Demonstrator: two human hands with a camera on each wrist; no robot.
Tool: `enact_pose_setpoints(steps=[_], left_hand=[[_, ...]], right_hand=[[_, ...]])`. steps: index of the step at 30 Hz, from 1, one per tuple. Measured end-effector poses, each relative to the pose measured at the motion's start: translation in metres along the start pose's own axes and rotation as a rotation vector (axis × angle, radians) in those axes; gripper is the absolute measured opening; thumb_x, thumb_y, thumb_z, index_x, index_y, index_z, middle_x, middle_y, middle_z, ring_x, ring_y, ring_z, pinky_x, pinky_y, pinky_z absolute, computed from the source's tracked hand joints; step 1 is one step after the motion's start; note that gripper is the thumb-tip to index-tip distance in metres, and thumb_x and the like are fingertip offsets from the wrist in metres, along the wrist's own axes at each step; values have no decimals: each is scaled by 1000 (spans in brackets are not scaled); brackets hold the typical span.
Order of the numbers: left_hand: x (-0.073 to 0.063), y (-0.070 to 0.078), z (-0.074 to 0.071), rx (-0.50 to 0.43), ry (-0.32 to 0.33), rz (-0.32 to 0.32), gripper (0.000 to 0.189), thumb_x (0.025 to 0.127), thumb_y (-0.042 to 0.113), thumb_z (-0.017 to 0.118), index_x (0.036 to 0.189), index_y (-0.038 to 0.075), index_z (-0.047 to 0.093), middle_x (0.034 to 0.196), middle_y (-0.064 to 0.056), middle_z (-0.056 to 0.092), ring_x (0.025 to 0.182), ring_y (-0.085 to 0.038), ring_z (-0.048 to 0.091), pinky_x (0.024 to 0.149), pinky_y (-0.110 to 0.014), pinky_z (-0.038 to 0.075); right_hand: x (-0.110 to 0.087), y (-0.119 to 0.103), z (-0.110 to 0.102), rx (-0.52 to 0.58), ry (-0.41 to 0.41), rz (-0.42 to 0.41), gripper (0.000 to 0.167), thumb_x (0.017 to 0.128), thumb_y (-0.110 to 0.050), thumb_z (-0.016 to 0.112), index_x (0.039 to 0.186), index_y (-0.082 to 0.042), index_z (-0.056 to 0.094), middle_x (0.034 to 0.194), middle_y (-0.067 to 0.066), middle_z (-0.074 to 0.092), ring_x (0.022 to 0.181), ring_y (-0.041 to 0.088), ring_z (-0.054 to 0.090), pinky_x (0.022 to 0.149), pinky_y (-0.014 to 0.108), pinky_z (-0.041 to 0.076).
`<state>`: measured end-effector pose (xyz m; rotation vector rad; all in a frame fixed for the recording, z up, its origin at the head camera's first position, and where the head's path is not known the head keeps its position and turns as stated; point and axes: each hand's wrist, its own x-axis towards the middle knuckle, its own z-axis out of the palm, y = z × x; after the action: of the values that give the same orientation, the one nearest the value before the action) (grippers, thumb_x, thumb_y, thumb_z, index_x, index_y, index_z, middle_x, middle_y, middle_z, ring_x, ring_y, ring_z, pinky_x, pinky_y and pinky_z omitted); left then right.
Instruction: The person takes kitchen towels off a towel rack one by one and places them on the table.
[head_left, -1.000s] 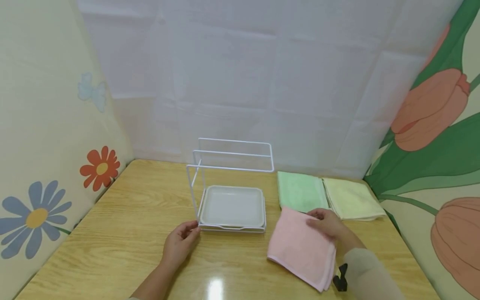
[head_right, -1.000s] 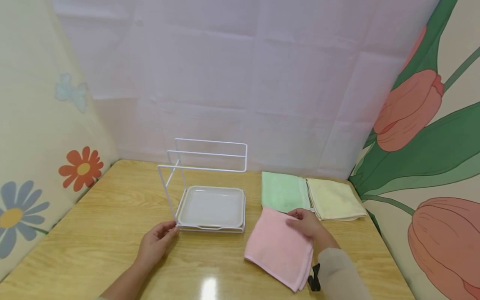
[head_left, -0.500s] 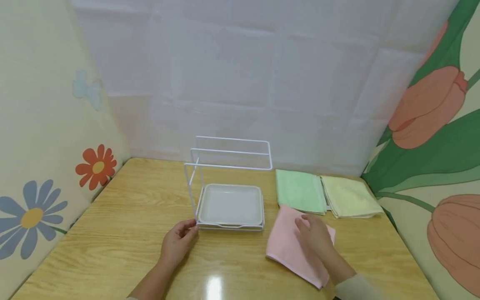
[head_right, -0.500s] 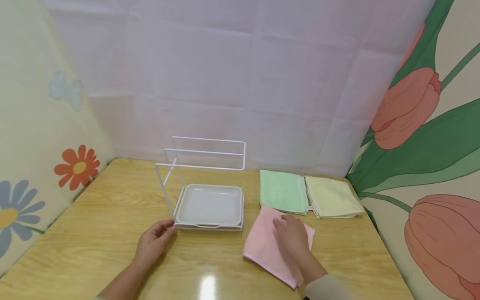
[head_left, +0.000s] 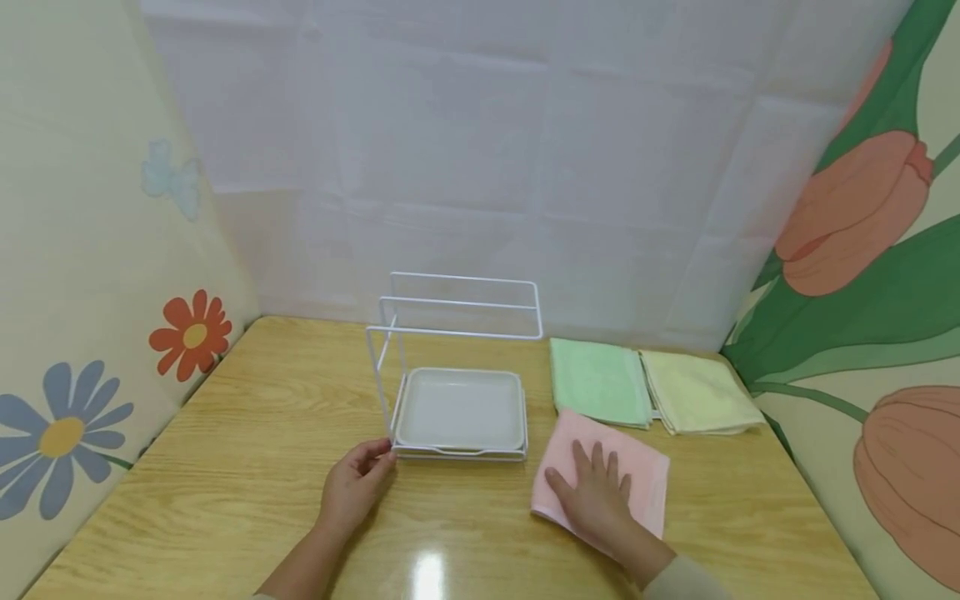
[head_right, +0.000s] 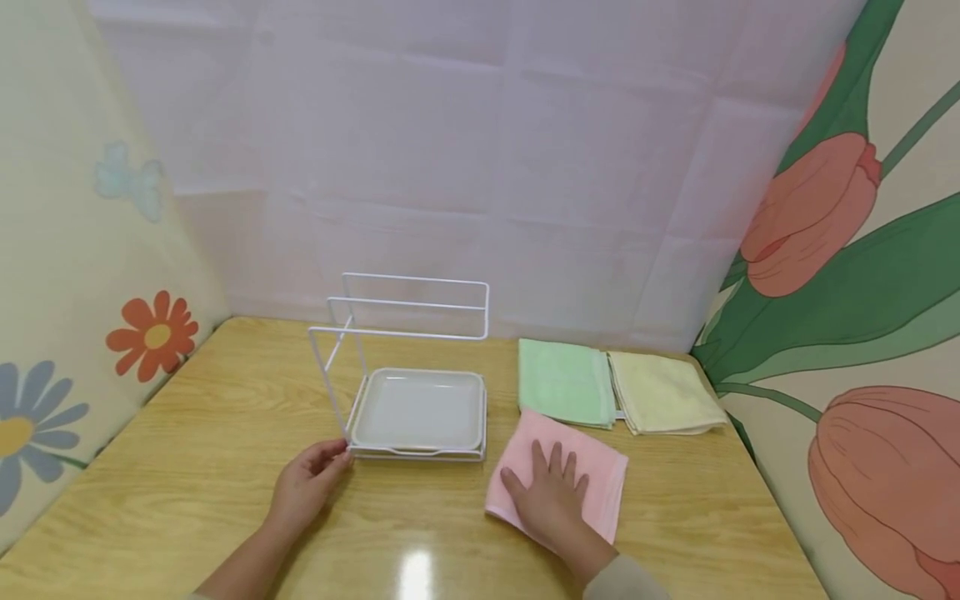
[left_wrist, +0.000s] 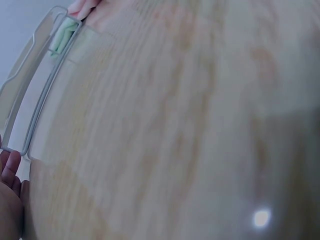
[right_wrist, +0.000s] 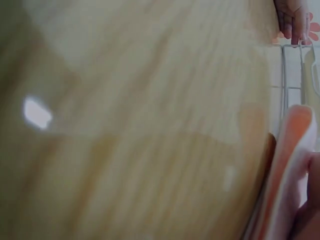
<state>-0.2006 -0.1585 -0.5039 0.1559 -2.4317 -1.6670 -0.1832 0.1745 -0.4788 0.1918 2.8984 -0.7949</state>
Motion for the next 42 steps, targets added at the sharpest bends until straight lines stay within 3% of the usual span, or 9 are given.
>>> enact_pose_setpoints(steps=[15, 27, 33, 42], left_hand=[[2, 0, -1, 15, 7, -6, 27, 93, 13, 66, 114, -3, 67, 105, -18, 72, 75, 7, 56, 70, -14, 48], [2, -1, 0, 8, 12, -2, 27, 93, 12, 67, 114, -3, 67, 106, -19, 72, 76, 7, 56, 70, -13, 48], [3, -2, 0, -3, 12, 9, 27, 93, 12, 67, 114, -4, 67, 105, -19, 72, 75, 8, 56, 70, -13, 48], [-1, -1, -1, 0, 5, -18, 27, 93, 13, 67, 114, -3, 66, 105, -18, 72, 75, 6, 56, 69, -14, 49]], right_hand=[[2, 30, 7, -168, 25, -184, 78, 93, -67, 44, 154, -19, 32, 163, 18, 17, 149, 46, 8, 114, 72, 1], [9, 62, -12, -230, 13, -387, 69, 93, -56, 53, 151, -21, 38, 161, 15, 25, 149, 43, 16, 115, 69, 6], [13, 70, -20, -243, -1, -444, 68, 94, -53, 54, 151, -20, 38, 160, 16, 26, 148, 44, 19, 115, 70, 7], [14, 72, -20, -239, -20, -444, 68, 95, -54, 52, 151, -18, 38, 160, 16, 27, 148, 43, 19, 115, 69, 7]])
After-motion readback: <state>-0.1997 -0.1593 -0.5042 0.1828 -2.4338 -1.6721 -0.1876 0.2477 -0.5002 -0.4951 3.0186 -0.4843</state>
